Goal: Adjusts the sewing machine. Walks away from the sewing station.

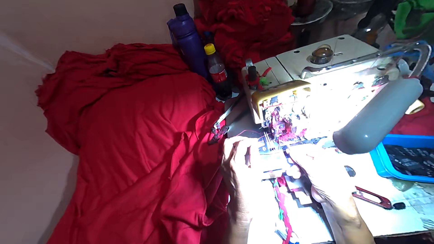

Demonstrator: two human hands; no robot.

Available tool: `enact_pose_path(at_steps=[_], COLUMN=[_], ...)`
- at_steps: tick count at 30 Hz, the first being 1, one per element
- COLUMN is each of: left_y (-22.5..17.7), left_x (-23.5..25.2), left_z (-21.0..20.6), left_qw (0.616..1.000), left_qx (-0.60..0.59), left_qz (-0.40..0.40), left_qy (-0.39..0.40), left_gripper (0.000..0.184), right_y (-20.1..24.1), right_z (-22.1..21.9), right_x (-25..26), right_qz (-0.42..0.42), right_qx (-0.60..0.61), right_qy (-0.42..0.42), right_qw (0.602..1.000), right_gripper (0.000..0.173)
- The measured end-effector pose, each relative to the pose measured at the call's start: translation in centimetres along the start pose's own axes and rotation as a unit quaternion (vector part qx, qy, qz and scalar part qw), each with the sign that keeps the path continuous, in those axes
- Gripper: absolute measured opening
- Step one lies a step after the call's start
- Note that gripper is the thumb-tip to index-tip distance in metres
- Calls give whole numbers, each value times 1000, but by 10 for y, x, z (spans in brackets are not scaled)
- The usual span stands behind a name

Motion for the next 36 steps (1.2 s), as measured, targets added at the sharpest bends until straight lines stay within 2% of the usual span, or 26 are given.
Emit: enact_pose_path(at_steps=[12,36], left_y=[-1,-1], left_x=[-1,-1], left_z=[2,3], left_qw=[1000,1000], left_qx=[11,-1], left_qz=[-9,-2], left_qy=[-4,-10], left_gripper=[5,6], right_y=[-2,-5], right_z=[4,3], right_x=[3,5], right_qz=[72,82], right_qx=[-21,-41], right_qy=[-24,-36], right_qw=[997,995], right_gripper=[22,20])
Point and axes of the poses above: each hand's wrist, its own x-axis towards the middle knuckle, its own z-axis out of the back of the hand, y = z × x, the point moved 6 cm from there along x, towards the middle knuckle, and after that the axes turned 10 degrees about -y, right-handed, at the moved point
